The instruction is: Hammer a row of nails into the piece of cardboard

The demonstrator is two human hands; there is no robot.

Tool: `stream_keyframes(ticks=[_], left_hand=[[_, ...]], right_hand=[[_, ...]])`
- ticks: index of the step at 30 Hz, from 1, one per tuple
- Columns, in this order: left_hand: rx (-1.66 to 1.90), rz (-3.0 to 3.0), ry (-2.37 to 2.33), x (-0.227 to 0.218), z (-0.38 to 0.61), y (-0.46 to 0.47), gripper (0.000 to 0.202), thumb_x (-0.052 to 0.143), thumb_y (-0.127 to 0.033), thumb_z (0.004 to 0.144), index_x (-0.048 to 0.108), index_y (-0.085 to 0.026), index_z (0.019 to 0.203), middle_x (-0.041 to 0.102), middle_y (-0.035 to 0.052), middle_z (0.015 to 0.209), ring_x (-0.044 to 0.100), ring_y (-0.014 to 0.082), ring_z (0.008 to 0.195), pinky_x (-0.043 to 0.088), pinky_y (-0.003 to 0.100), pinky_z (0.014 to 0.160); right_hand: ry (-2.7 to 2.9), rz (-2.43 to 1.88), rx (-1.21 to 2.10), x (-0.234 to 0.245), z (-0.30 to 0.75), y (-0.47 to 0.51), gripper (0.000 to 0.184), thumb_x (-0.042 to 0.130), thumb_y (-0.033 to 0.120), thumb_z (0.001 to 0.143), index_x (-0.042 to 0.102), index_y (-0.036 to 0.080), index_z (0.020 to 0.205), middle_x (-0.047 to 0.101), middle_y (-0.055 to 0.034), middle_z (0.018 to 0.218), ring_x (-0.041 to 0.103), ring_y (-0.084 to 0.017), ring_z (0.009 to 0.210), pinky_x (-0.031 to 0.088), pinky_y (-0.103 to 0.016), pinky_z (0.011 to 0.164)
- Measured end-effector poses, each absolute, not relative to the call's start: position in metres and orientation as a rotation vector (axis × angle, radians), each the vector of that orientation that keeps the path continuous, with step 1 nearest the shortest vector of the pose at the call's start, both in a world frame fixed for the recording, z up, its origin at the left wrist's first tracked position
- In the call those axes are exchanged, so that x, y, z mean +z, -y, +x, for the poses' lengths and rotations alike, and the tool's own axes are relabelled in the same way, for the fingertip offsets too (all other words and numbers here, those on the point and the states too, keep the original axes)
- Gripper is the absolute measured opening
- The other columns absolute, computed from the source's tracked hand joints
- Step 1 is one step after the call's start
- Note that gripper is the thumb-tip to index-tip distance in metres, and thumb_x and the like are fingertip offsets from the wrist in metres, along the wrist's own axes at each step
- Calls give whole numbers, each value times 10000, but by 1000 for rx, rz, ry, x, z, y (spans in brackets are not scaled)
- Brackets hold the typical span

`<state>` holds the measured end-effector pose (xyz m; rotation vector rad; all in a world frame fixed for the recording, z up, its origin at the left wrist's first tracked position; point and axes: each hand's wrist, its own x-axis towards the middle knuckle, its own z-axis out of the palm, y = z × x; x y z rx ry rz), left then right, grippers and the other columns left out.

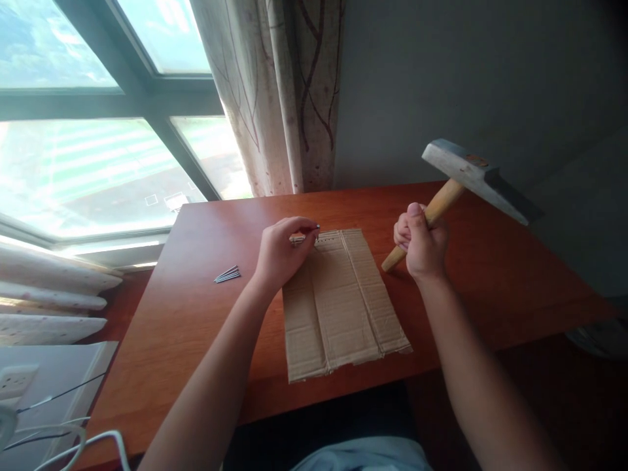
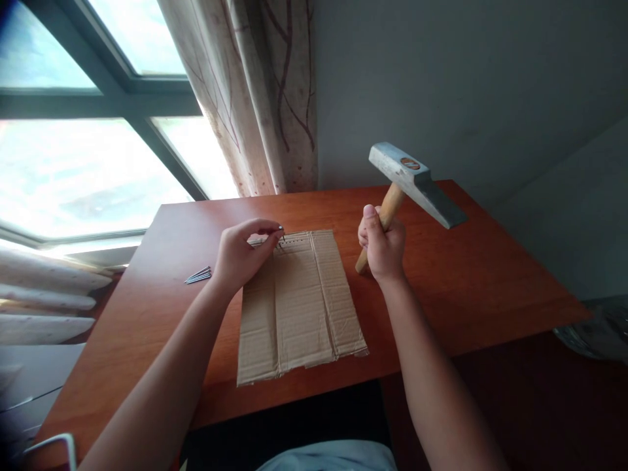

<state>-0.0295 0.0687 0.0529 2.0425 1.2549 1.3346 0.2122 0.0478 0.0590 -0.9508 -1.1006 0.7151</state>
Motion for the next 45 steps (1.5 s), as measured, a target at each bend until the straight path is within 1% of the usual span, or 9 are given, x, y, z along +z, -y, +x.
stream_keyframes(ticks=[2, 6, 8, 11, 15, 23, 36, 41, 45], left_hand=[[1316, 2056, -1261, 50, -32, -66, 103, 659, -252, 842, 726, -180, 870, 760, 39, 872, 691, 153, 779, 568, 287, 780], [1289, 2026, -1280, 48, -34, -65, 121, 660, -276, 844, 727, -178, 871, 762, 50, 884, 698, 159, 778, 573, 272, 725], [1275, 2042, -1290, 47, -34, -65, 118, 664, -272, 842, 730, -180, 874, 763, 50, 880, 701, 162, 780, 573, 278, 736], [1259, 2050, -1292, 47, -34, -66, 115, 664, -269, 843, 734, -184, 876, 764, 47, 877, 705, 165, 789, 577, 290, 762], [1255, 2038, -1289, 47, -35, -65, 125, 667, -279, 844, 737, -181, 878, 765, 49, 873, 707, 166, 782, 579, 289, 758], [1267, 2011, -1280, 46, -36, -65, 141, 670, -294, 840, 738, -175, 875, 766, 56, 867, 710, 165, 767, 589, 275, 722], [1283, 1997, -1269, 45, -36, -65, 150, 685, -307, 831, 745, -174, 865, 766, 57, 855, 709, 163, 754, 594, 276, 714], [1271, 1997, -1283, 45, -36, -66, 140, 680, -292, 838, 746, -175, 875, 767, 55, 861, 707, 159, 753, 591, 276, 727], [1268, 2004, -1282, 43, -37, -67, 145, 679, -300, 838, 747, -175, 868, 768, 55, 858, 710, 161, 757, 591, 274, 728]], right_hand=[[1100, -954, 710, 59, 213, -48, 613, 635, 658, 832, 307, 225, 547, 275, 74, 474, 256, -56, 377, 171, -249, 358], [1105, -1004, 692, 60, 214, -49, 635, 609, 701, 822, 288, 231, 540, 260, 72, 472, 243, -61, 374, 170, -256, 352], [1112, -1011, 690, 60, 214, -49, 639, 602, 709, 821, 287, 232, 536, 254, 71, 473, 244, -62, 373, 172, -258, 351], [1114, -986, 708, 61, 213, -48, 633, 618, 692, 823, 295, 230, 533, 254, 71, 472, 249, -59, 371, 167, -260, 351], [1105, -956, 722, 61, 212, -47, 616, 636, 651, 837, 303, 228, 539, 264, 71, 472, 249, -56, 373, 162, -258, 355], [1136, -1022, 675, 61, 210, -47, 633, 603, 710, 820, 289, 232, 550, 267, 69, 473, 251, -64, 377, 181, -261, 362], [1136, -1011, 673, 61, 209, -46, 623, 609, 699, 824, 293, 234, 556, 265, 69, 476, 250, -67, 381, 178, -260, 361], [1136, -1003, 679, 60, 210, -46, 613, 610, 667, 846, 303, 229, 547, 271, 66, 479, 255, -64, 384, 173, -261, 369], [1144, -1021, 669, 61, 209, -45, 621, 599, 696, 834, 304, 231, 546, 268, 66, 477, 252, -64, 382, 183, -261, 362]])
